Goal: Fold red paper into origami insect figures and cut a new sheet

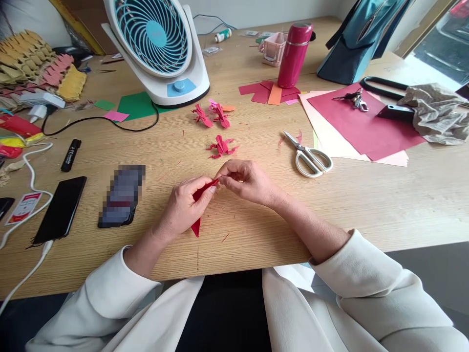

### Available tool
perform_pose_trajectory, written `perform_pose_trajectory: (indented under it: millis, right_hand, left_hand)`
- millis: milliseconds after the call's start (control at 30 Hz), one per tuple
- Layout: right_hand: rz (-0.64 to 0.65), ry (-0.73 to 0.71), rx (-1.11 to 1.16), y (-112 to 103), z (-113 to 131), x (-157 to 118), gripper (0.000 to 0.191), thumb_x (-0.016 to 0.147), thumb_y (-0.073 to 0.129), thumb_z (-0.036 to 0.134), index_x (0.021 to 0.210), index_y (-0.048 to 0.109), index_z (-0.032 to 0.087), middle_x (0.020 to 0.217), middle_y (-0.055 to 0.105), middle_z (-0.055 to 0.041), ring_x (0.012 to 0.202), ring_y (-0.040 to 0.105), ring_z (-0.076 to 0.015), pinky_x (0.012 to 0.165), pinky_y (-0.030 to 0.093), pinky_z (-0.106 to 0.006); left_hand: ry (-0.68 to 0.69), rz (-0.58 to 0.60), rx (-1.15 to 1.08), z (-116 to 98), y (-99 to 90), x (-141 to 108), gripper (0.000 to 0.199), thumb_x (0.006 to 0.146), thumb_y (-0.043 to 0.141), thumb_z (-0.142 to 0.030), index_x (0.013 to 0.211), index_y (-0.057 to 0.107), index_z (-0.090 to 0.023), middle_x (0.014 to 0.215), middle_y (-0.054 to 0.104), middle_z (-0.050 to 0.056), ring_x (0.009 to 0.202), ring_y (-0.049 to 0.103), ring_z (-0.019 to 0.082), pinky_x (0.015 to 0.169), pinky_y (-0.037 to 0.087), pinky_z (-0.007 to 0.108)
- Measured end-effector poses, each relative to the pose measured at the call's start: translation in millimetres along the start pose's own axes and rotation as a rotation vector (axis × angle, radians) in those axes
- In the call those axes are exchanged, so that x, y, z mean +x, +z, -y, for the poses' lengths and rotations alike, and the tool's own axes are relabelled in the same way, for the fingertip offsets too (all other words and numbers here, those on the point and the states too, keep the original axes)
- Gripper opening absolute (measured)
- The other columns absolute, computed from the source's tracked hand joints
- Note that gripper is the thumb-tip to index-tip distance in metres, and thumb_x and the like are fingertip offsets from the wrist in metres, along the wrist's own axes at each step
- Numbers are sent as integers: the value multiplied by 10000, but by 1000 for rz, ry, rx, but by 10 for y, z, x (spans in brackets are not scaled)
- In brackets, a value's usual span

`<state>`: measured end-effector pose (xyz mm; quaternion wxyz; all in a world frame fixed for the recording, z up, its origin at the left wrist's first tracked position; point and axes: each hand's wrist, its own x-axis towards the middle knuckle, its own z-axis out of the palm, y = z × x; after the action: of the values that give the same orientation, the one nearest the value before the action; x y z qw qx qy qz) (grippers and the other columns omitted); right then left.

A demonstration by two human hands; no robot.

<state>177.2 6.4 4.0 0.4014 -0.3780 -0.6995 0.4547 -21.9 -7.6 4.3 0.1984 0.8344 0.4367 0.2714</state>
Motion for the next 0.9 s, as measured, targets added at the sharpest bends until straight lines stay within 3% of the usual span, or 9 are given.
perform_pose_trajectory:
  millis: [167,400,700,900]
  right_hand:
    - [-65,13,-33,16,14,-3,119,852,646,246,824,663,131,741,648,-24,652,563,-114,599,437,-238]
    - [-107,-34,-38,43,46,-16,128,866,645,259,800,637,150,738,636,-19,664,561,-118,617,444,-247]
    - [-25,9,-2,73,-46,-10,124,844,662,263,870,620,150,776,629,-19,659,543,-116,596,428,-249]
    - [-65,1,-78,95,-30,-17,76,829,648,215,822,603,155,721,605,5,625,527,-105,588,420,-241]
  left_hand:
    - [-68,42,-137,25,3,13,142,928,547,-194,965,685,-191,802,729,-6,719,645,139,712,463,254]
    - [-27,0,-195,64,34,31,158,905,581,-185,990,714,-179,922,720,34,824,650,156,777,491,267]
    - [-88,34,-279,76,23,57,174,907,562,-235,797,679,-166,722,623,2,694,551,138,662,442,255]
    - [-101,39,-308,77,54,53,158,896,585,-236,769,648,-167,716,596,-10,694,532,131,676,434,253]
